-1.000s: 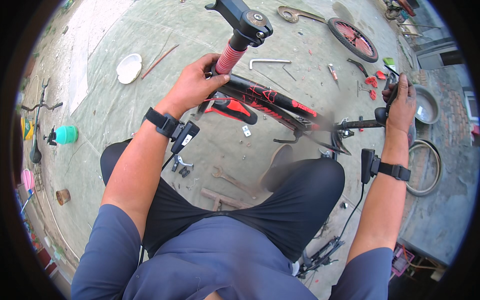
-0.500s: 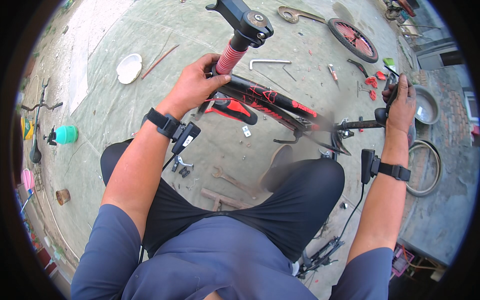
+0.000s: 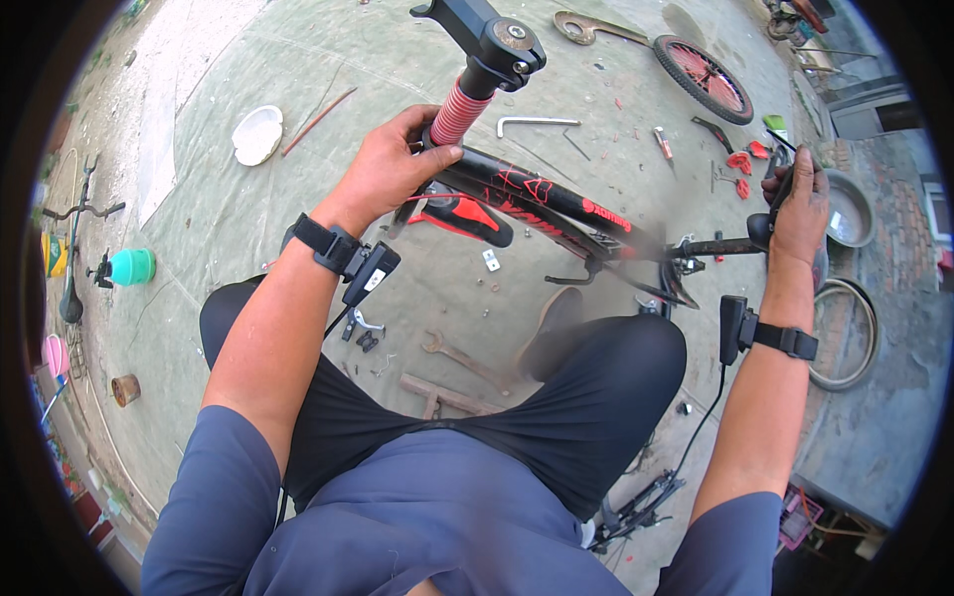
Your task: The person uses a multi-tool to tighten a bolt on the bicycle stem while seated on the ground. The person holds the stem with one hand and turns the tool with the other, then repositions the tool to continue tightening.
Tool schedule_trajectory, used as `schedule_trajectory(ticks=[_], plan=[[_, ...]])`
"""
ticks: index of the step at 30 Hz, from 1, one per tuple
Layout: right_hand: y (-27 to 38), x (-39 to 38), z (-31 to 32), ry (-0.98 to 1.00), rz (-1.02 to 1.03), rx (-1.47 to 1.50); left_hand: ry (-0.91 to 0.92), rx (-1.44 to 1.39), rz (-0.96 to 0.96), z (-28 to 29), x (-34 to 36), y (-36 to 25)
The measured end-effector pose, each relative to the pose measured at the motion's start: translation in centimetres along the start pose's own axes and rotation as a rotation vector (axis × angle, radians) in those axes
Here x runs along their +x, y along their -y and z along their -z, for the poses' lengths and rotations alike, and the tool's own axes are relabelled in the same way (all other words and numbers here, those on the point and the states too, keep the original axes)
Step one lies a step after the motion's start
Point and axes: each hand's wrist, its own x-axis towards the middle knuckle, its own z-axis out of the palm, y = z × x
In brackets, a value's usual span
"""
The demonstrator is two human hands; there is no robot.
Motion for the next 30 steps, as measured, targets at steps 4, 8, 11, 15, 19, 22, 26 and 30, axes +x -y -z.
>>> schedule_trajectory(ticks=[4, 8, 11, 15, 19, 22, 26, 30], plan=[[0.01, 0.19, 0.04, 0.016, 0.003, -0.01, -0.003, -0.049, 0.004, -0.09, 0.26, 0.46], [0.13, 0.06, 0.01, 0.014, 0.001, -0.005, 0.01, -0.021, 0.01, -0.01, 0.29, 0.35], [0.07, 0.01, 0.07, 0.015, -0.002, -0.008, 0.0, 0.0, 0.006, 0.0, 0.0, 0.09], [0.17, -0.01, -0.03, 0.011, -0.005, -0.011, 0.004, -0.012, 0.014, 0.04, 0.14, 0.38], [0.38, -0.24, -0.13, 0.012, -0.002, -0.009, 0.006, -0.004, 0.02, -0.03, 0.07, 0.3], [-0.05, 0.13, 0.09, 0.012, 0.007, -0.016, 0.005, -0.006, 0.024, -0.02, 0.07, 0.3], [-0.05, 0.08, 0.1, 0.013, 0.009, -0.012, 0.011, 0.001, 0.039, 0.02, 0.05, 0.16], [-0.02, 0.09, 0.04, 0.013, 0.015, -0.001, 0.009, 0.013, 0.039, 0.06, 0.04, 0.13]])
